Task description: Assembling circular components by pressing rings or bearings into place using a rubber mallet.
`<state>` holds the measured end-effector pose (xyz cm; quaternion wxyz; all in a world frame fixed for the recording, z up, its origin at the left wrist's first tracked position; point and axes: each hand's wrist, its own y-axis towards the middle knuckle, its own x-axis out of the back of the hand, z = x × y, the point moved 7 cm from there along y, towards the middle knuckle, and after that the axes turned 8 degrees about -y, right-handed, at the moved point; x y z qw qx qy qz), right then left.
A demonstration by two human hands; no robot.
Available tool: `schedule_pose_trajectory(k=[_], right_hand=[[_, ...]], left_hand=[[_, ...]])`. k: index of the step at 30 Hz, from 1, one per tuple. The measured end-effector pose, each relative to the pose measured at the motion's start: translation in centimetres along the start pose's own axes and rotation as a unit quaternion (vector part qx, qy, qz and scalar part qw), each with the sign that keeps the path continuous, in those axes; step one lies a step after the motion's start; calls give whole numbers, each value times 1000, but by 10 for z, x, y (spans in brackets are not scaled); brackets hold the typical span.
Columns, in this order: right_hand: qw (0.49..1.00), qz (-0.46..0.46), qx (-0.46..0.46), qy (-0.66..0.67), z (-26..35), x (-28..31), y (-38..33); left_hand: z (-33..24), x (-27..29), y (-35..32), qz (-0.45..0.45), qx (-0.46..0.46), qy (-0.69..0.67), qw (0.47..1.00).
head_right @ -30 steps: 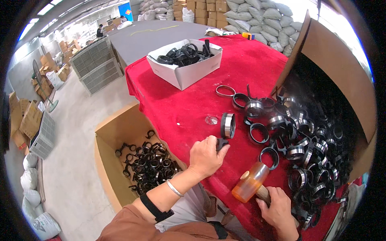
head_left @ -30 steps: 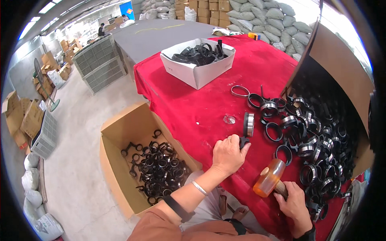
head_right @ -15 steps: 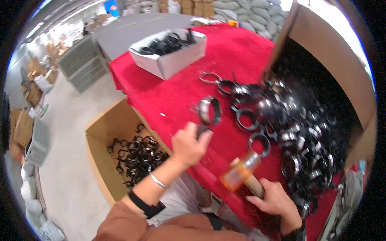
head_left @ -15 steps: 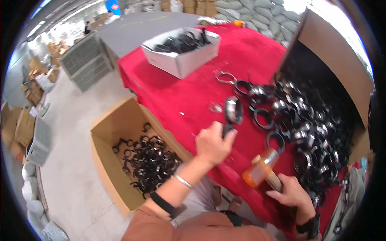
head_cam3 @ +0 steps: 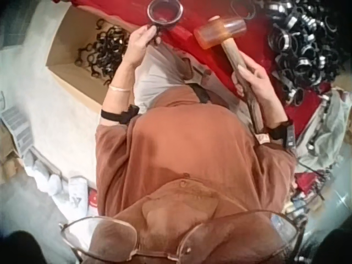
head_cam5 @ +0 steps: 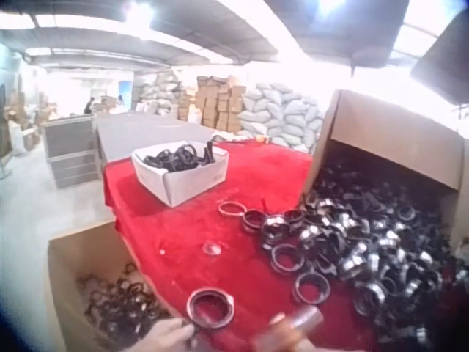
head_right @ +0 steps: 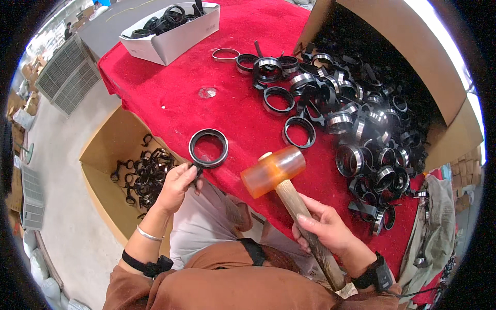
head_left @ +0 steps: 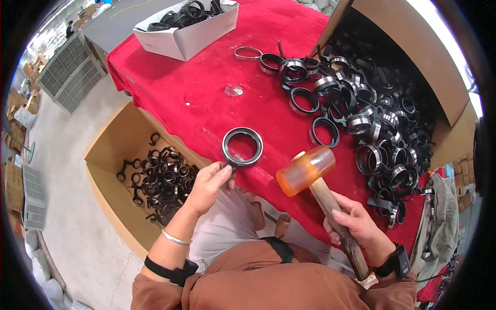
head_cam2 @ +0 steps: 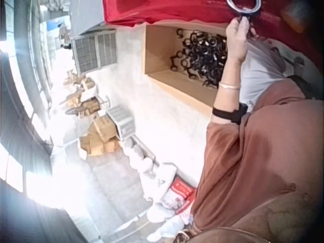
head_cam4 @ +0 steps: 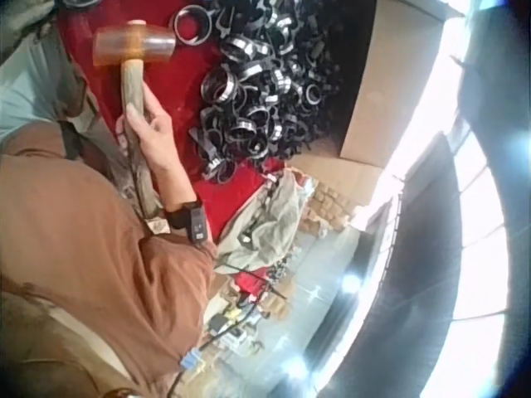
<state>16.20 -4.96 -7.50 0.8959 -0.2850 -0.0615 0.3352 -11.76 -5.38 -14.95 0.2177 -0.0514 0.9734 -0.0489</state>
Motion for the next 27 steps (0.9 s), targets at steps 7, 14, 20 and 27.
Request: schedule_pose_trajectory(k=[7, 14, 20, 27], right_hand=[[975, -93, 202, -27, 46, -32, -11], [859, -144, 349, -346, 50, -50, -10], [781, -194, 329, -495, 25, -58, 0], [847, -189, 324, -377, 82, -58, -7]], left_hand=[[7, -1, 5, 1, -1, 34, 999], [9, 0, 8, -9, -38, 65, 997], [13, -1, 9, -27, -35, 33, 998], [16, 0, 10, -1, -28, 37, 999]])
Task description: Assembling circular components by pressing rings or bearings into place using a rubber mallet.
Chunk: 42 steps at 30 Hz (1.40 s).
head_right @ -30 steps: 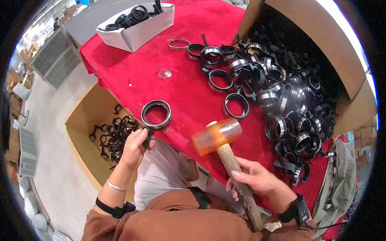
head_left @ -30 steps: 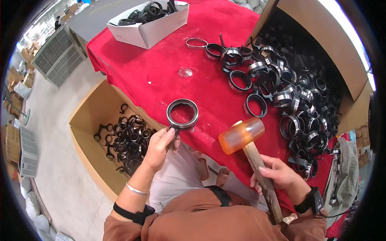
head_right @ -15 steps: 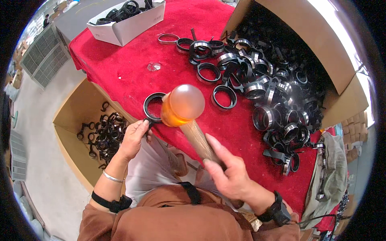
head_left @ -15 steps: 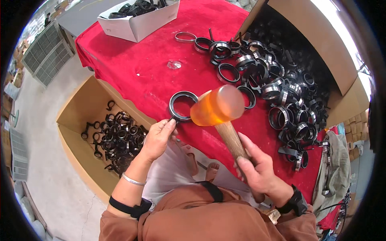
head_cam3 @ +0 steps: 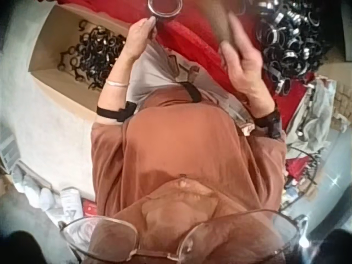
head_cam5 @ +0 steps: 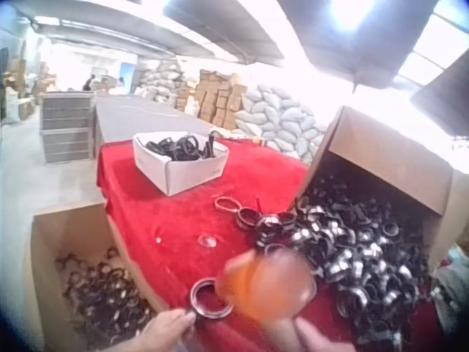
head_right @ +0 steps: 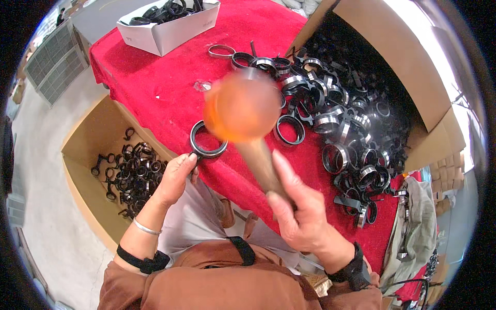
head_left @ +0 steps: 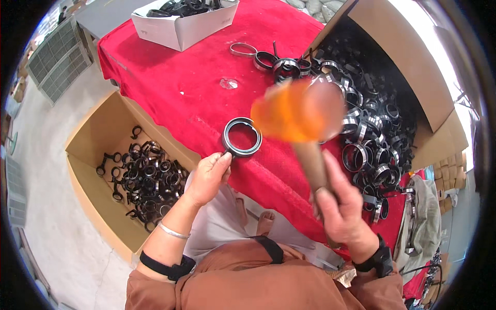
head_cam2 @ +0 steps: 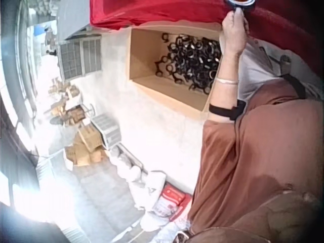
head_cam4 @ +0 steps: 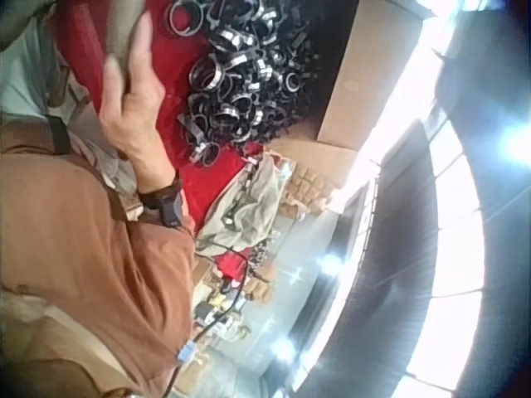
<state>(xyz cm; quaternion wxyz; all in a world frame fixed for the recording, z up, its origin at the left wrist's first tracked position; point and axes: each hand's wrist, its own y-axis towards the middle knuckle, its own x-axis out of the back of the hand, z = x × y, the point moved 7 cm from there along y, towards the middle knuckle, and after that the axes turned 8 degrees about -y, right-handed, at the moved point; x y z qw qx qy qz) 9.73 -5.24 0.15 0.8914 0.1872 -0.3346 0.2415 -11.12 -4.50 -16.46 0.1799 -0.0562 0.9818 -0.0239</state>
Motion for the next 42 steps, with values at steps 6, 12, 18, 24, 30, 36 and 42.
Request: schedule_pose_trajectory(k=[6, 12, 18, 24, 30, 36, 42], right_hand=[[994, 60, 13, -90, -9, -49, 61], [993, 100, -49, -50, -17, -47, 71], [991, 109, -74, -13, -27, -47, 71], [998, -9, -56, 15, 22, 4, 65], [992, 66, -96, -57, -45, -26, 42], [994, 51, -63, -74, -24, -11, 61], [998, -29, 55, -9, 18, -13, 66]], left_hand=[[-3, -3, -2, -17, 10, -17, 1000], [-3, 3, 0, -12, 8, 11, 1000], [-17, 4, 8, -142, 86, 50, 985], [-26, 10, 3, -193, -9, 136, 972], [-25, 3, 5, -187, -40, 160, 969], [-23, 6, 2, -189, -42, 102, 976], [-19, 3, 0, -183, -10, 11, 983]])
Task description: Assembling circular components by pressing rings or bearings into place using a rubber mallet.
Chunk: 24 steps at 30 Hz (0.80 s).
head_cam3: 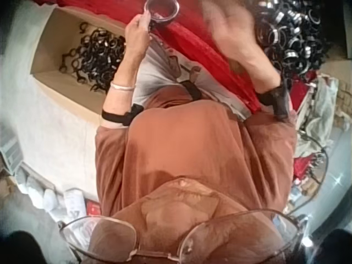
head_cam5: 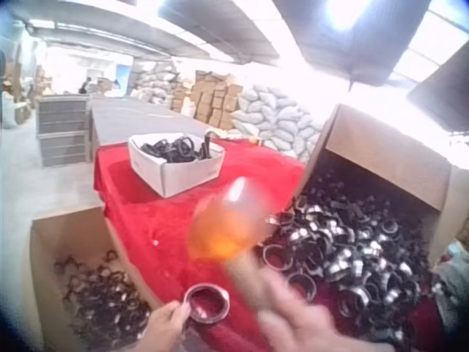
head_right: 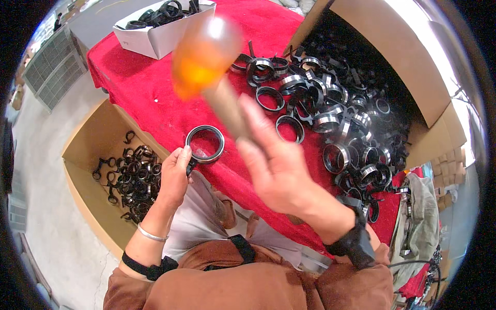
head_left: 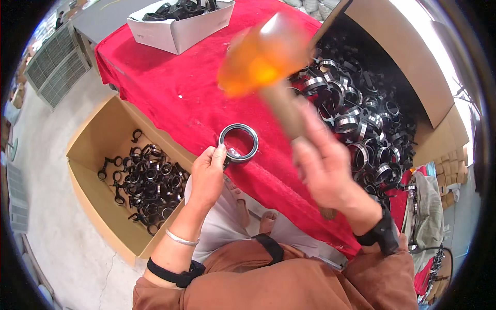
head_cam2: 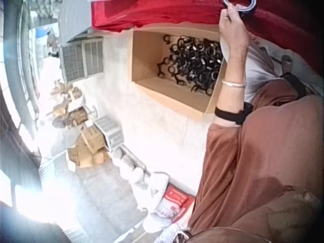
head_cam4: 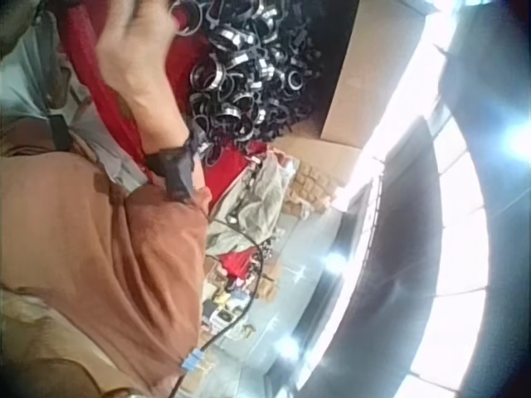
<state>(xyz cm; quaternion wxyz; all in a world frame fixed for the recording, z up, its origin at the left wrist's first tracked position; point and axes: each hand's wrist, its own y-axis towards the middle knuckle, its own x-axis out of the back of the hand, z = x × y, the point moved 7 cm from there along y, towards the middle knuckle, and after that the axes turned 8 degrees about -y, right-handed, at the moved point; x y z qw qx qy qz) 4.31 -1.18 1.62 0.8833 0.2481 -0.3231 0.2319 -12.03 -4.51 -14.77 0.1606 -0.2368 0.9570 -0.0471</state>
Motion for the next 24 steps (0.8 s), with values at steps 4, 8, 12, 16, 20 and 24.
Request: schedule_pose_trajectory(k=[4, 8, 12, 16, 20, 24], right_hand=[[984, 146, -81, -64, -33, -25, 9], [991, 110, -81, -3, -17, -9, 14], [980, 29, -153, 128, 4, 12, 11], [989, 121, -80, -43, -38, -33, 4], [982, 162, -76, -56, -27, -21, 24], [982, 34, -120, 141, -9, 7, 7]], left_hand=[[2, 0, 6, -21, -24, 1, 999], [7, 1, 5, -21, -41, -56, 997], [4, 5, -2, -12, 41, -60, 997], [-4, -6, -4, -17, 51, -77, 996], [-1, 0, -2, -46, 47, -70, 995], [0, 0, -3, -21, 44, -113, 992]])
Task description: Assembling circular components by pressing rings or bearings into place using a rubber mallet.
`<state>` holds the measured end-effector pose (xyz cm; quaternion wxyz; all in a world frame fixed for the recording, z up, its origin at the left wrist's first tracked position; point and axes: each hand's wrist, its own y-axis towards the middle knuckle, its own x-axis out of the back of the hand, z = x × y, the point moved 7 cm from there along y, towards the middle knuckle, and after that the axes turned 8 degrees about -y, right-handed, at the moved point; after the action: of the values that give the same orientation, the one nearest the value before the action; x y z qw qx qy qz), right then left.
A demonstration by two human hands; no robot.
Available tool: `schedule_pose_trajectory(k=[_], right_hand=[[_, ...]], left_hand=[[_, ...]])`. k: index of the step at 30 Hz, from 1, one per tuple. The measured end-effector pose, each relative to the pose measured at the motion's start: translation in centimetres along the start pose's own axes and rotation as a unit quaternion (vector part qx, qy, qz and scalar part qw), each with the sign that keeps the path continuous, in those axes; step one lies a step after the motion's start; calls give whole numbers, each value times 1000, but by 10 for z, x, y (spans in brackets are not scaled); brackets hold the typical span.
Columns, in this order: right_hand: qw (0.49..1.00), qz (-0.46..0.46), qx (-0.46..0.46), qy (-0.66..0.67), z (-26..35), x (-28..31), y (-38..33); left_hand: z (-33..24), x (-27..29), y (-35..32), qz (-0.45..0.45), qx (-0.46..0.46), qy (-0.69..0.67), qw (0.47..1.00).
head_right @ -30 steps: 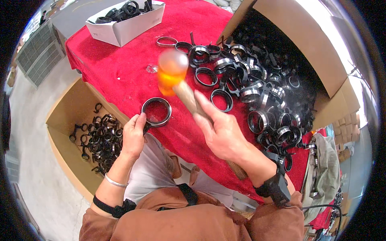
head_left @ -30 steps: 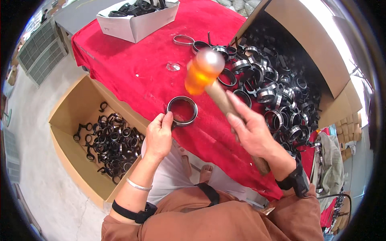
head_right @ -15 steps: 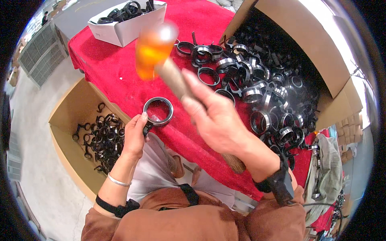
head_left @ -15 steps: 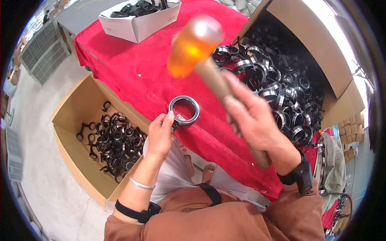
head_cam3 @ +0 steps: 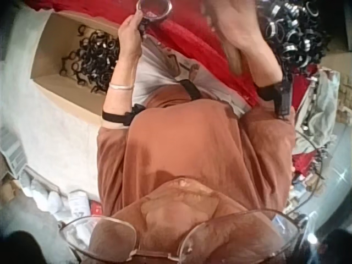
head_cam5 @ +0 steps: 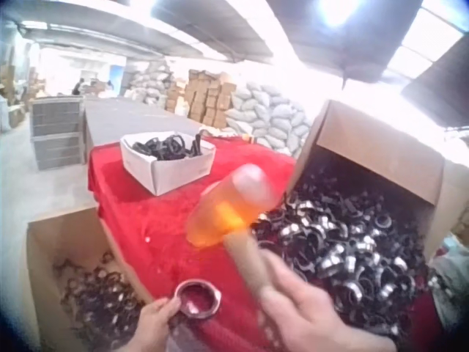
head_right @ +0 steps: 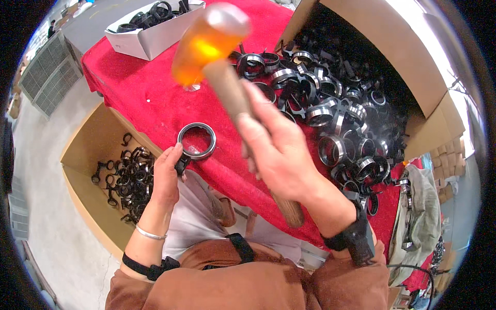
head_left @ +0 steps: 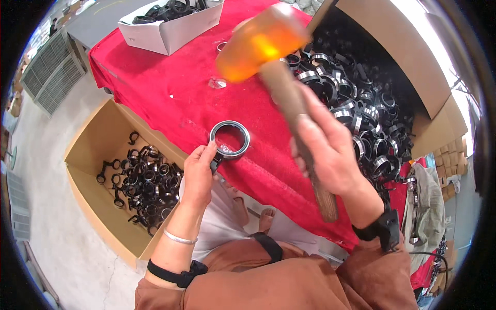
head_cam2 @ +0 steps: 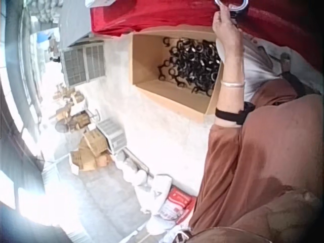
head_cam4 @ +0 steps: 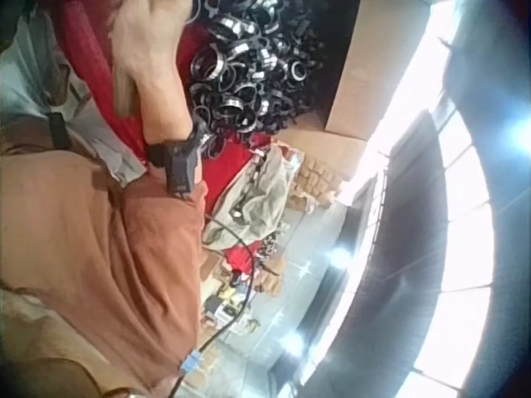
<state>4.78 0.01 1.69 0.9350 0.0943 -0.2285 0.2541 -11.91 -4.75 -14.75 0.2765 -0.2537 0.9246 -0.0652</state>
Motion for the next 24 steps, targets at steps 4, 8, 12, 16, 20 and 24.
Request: schedule_pose_trajectory(k=[4, 8, 12, 16, 20, 24], right_hand=[[985, 48, -159, 48, -71, -22, -39], [977, 41, -196, 72, -69, -10, -28], [983, -88, -61, 149, -24, 16, -44], [983, -66, -143, 95, -57, -17, -77], [970, -2, -219, 108, -78, -18, -76], [989, -84, -63, 102, -35, 3, -79]], left_hand=[[-2, -10, -3, 11, 6, -2, 1000], [1, -1, 6, 9, -18, 12, 1000], [-1, -2, 5, 24, -54, 21, 998], [3, -4, 0, 7, -3, 15, 1000], [1, 1, 3, 7, 3, 35, 999], [0, 7, 5, -2, -10, 16, 1000]])
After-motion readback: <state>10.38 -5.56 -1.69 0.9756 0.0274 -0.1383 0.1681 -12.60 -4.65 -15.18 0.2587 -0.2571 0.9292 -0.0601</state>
